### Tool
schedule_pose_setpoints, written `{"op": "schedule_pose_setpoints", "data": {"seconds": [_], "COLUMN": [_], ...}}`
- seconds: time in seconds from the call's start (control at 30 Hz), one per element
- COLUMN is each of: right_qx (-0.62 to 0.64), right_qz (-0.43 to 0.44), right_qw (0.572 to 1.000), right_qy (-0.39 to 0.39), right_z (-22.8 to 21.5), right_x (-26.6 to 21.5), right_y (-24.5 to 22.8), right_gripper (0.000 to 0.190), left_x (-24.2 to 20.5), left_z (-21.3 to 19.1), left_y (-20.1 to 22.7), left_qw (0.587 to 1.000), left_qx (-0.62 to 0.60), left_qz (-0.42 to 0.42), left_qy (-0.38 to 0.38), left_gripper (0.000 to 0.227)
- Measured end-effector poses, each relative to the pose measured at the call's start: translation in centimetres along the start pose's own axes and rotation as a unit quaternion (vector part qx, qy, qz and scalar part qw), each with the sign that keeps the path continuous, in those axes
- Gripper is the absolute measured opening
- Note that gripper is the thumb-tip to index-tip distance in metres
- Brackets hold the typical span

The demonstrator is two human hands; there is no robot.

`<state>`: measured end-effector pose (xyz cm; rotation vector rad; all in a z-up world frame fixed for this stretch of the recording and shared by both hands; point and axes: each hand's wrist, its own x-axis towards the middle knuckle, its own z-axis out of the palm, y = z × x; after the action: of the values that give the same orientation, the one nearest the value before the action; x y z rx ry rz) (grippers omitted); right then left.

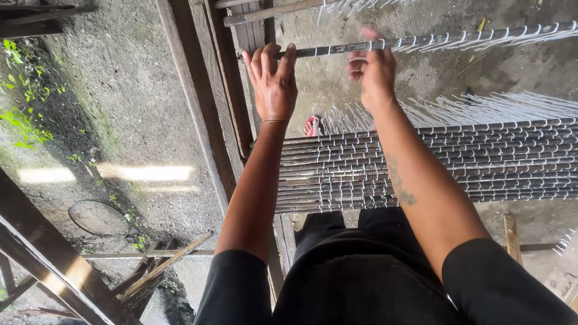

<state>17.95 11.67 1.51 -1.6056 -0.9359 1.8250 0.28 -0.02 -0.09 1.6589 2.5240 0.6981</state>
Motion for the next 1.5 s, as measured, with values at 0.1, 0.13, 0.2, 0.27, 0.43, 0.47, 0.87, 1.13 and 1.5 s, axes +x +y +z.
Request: {"op": "schedule_pose_setpoints", "data": {"seconds": [0.1, 0.13, 0.2, 0.27, 0.43, 0.47, 0.87, 1.13, 1.5], "right_qx": [-0.107, -0.107, -0.155, -0.132, -0.124, -0.118, -0.214, -0.199, -0.093], "right_qz": [-0.063, -0.063, -0.114, -0.099, -0.068, -0.069, -0.096, -0.001, -0.019], "right_qw": [0.992, 0.992, 0.980, 0.985, 0.990, 0.990, 0.971, 0.977, 0.995], "right_qy": [-0.025, -0.025, -0.057, -0.042, 0.019, 0.031, 0.043, -0.076, 0.019], "right_z": [0.0, 0.6, 2.0, 2.6, 2.3, 2.2, 2.1, -0.4, -4.9], "right_x": [2.2, 1.8, 1.0, 0.9, 1.0, 0.8, 3.1, -0.8, 3.3], "right_y": [5.5, 5.9, 6.5, 6.7, 6.6, 6.5, 8.7, 1.9, 2.0], "right_gripper": [0.030, 0.030, 0.028, 0.027, 0.035, 0.037, 0.031, 0.057, 0.039], "left_x": [-0.1, -0.1, -0.1, -0.3, -0.1, -0.1, -0.1, 0.0, 0.2], "left_z": [0.3, 0.4, 0.4, 0.5, 0.7, 0.4, 0.4, 0.2, 0.0], "left_y": [-0.2, -0.2, -0.3, -0.3, -0.4, -0.2, -0.2, 0.1, 0.3], "left_qw": [1.000, 1.000, 1.000, 1.000, 1.000, 1.000, 1.000, 1.000, 0.999], "left_qx": [0.001, 0.001, 0.011, 0.014, 0.019, 0.012, -0.002, -0.006, 0.003], "left_qz": [0.005, 0.005, 0.008, 0.004, 0.006, 0.005, 0.006, 0.010, 0.041], "left_qy": [-0.006, -0.006, 0.001, -0.005, -0.003, 0.000, 0.014, 0.021, 0.015], "left_gripper": [0.034, 0.034, 0.033, 0.034, 0.036, 0.034, 0.032, 0.025, 0.031]}}
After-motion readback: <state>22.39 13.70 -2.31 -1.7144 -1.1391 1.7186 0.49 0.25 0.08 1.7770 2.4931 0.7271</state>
